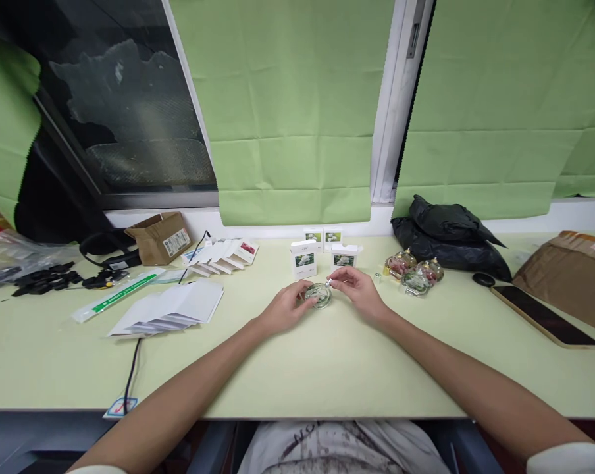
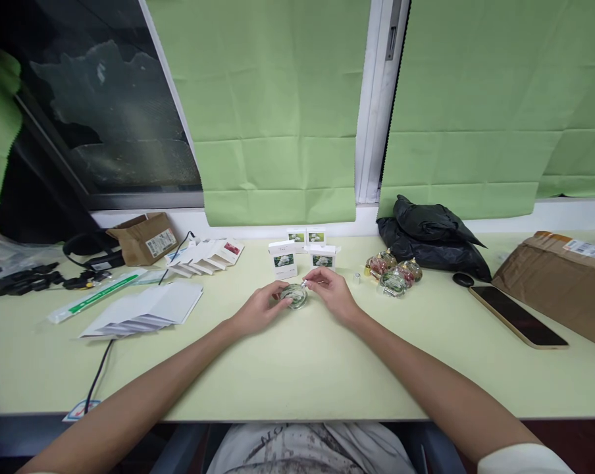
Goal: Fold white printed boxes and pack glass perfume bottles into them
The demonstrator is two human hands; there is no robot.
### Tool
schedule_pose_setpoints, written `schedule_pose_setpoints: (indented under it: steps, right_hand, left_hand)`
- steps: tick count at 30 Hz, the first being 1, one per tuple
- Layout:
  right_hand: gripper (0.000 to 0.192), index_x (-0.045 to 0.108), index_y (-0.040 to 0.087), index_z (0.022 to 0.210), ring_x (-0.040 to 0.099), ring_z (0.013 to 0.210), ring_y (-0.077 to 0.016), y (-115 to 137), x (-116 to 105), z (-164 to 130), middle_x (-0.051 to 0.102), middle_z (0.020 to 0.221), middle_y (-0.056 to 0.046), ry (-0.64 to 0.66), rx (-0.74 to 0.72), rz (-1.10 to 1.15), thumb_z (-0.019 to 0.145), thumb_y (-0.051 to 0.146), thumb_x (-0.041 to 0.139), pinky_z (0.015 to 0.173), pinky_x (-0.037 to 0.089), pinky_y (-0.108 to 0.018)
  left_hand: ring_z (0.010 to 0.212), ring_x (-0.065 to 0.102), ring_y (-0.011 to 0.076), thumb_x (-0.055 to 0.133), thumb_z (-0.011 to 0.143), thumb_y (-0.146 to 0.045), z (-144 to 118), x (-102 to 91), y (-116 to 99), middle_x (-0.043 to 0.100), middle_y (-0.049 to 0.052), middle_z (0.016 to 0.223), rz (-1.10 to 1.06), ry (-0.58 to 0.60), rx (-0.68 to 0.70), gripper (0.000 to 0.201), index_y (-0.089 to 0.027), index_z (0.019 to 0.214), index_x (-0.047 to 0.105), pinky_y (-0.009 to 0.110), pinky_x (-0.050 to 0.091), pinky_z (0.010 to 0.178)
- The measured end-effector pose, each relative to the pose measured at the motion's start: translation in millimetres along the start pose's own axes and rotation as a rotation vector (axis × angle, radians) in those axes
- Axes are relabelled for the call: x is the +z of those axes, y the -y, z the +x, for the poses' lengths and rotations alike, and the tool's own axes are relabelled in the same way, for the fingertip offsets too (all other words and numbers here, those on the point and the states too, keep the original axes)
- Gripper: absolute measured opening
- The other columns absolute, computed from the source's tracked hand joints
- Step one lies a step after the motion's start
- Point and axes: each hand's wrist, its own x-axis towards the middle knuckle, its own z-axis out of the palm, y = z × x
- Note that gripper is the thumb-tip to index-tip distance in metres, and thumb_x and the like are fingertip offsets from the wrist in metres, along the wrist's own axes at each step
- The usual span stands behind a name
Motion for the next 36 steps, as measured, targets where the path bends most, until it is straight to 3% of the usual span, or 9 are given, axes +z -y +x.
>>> schedule_pose_setpoints:
  steps: [5, 19, 24, 30, 36]
  right_hand:
    - [0.017, 0.076, 0.027, 0.102, 0.069, 0.097, -0.0246, 9, 5, -7, 0.074, 0.103, -0.006, 0.009, -0.093, -0.133, 0.092, 0.040, 0.073, 0.093, 0.054, -0.042]
    - [0.019, 0.074, 0.028, 0.114, 0.068, 0.100, -0.0232, 11, 10, -13, 0.073, 0.110, -0.005, 0.118, -0.252, -0.357, 0.098, 0.034, 0.065, 0.091, 0.056, -0.040]
    - [0.016, 0.072, 0.027, 0.108, 0.065, 0.110, -0.0253, 11, 8, -12, 0.071, 0.115, -0.007, 0.154, -0.199, -0.370, 0.097, 0.037, 0.066, 0.084, 0.057, -0.037]
    - [0.011, 0.068, 0.025, 0.100, 0.064, 0.105, -0.0235, 11, 6, -5, 0.068, 0.112, -0.006, 0.196, -0.211, -0.342, 0.096, 0.035, 0.066, 0.094, 0.053, -0.040]
    - [0.008, 0.065, 0.025, 0.096, 0.059, 0.106, -0.0224, 20, 3, 2, 0.061, 0.109, -0.006, 0.281, -0.256, -0.383, 0.097, 0.033, 0.065, 0.094, 0.053, -0.039]
  left_hand:
    - [0.083, 0.064, 0.0186, 0.060, 0.098, -0.044, 0, -0.4, -1, 0.072, 0.002, 0.101, -0.058, 0.045, -0.026, 0.032, -0.024, 0.123, 0.060, 0.031, 0.050, 0.076]
    - [0.091, 0.061, 0.0206, 0.066, 0.094, -0.044, 0, 4.7, 6, 0.069, 0.004, 0.106, -0.049, 0.064, 0.008, 0.032, -0.024, 0.119, 0.066, 0.033, 0.048, 0.081]
    - [0.092, 0.061, 0.0208, 0.065, 0.095, -0.044, 0, 5.2, 7, 0.069, 0.005, 0.106, -0.055, 0.071, 0.007, 0.032, -0.024, 0.120, 0.066, 0.032, 0.048, 0.081]
    - [0.091, 0.060, 0.0200, 0.065, 0.095, -0.044, 0, 5.8, 9, 0.068, 0.004, 0.105, -0.039, 0.084, 0.003, 0.031, -0.025, 0.120, 0.065, 0.032, 0.047, 0.080]
    - [0.090, 0.060, 0.0204, 0.063, 0.096, -0.046, 1, 5.7, 9, 0.067, 0.005, 0.103, -0.046, 0.083, 0.020, 0.033, -0.023, 0.119, 0.065, 0.032, 0.047, 0.080]
